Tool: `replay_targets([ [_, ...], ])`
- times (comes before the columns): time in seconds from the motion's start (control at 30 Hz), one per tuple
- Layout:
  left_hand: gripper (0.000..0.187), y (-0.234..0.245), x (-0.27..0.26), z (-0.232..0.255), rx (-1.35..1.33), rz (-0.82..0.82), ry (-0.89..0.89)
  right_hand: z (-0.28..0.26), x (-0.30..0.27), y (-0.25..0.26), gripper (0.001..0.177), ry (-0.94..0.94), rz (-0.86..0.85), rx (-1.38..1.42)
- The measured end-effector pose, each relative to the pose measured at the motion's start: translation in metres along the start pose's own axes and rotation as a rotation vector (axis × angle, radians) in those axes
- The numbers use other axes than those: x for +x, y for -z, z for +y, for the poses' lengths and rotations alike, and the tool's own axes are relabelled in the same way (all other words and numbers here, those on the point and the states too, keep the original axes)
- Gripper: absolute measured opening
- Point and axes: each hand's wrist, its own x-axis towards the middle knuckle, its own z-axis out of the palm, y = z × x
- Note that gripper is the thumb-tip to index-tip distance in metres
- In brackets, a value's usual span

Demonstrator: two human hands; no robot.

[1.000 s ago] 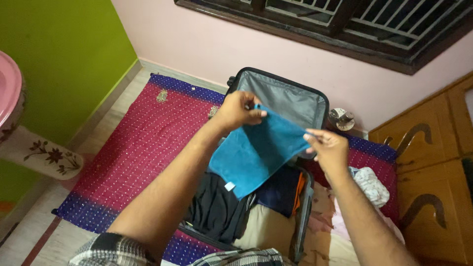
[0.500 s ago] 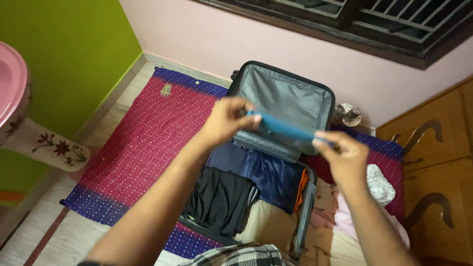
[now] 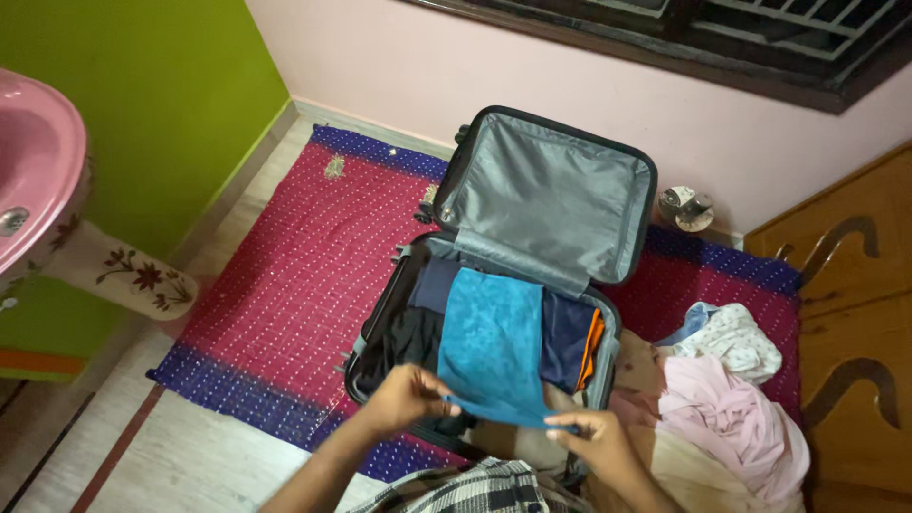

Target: The person packs a suitcase by placing clothes inside, folding them to fit, and arranging them in layers.

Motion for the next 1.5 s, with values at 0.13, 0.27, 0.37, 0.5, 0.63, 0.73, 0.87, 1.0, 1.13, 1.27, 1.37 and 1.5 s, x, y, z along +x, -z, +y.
replay_targets([
  [0.13,0.014,-0.011,-0.024,-0.010,0.027,-0.040,0.085,0.028,-0.020,-0.011,0.021,-0.133,-0.041,0.062],
  [0.27,0.013,-0.021,-0.040,-0.015,0.122,-0.028,0.113,0.043,-0.035,-0.019,0.021,-0.150,-0.075,0.141],
  [0.37,0.014,-0.027,-0.053,-0.014,0.164,-0.043,0.090,0.051,-0.042,-0.020,0.021,-0.172,-0.116,0.152],
  [0.5,0.015,-0.036,-0.065,-0.015,0.169,-0.065,0.109,0.054,-0.050,-0.018,0.027,-0.255,-0.199,0.186],
  [0.63,0.015,-0.040,-0.068,-0.019,0.154,-0.088,0.077,0.052,-0.054,-0.015,0.023,-0.224,-0.220,0.173],
  [0.73,0.014,-0.040,-0.068,-0.025,0.077,-0.057,0.089,0.053,-0.052,-0.015,0.025,-0.282,-0.184,0.189],
  [0.87,0.017,-0.032,-0.051,-0.033,0.069,-0.035,0.128,0.045,-0.037,-0.010,0.024,-0.111,-0.085,-0.012],
  [1.0,0.020,-0.019,-0.026,-0.034,0.018,-0.003,0.074,0.018,-0.009,-0.001,0.027,-0.006,0.002,-0.163],
  [1.13,0.026,0.001,0.015,-0.028,-0.001,0.049,0.071,-0.002,0.030,0.003,0.028,-0.016,0.164,-0.025],
  [1.27,0.028,0.022,0.062,-0.021,0.093,0.138,0.015,-0.012,0.077,0.011,0.025,0.001,0.249,-0.112],
  [1.37,0.029,0.036,0.100,-0.022,0.061,0.173,-0.076,-0.021,0.111,0.017,0.024,0.054,0.291,-0.161],
  [1.5,0.033,0.052,0.151,-0.022,0.252,0.263,0.011,-0.027,0.150,0.025,0.027,-0.060,0.333,-0.381],
])
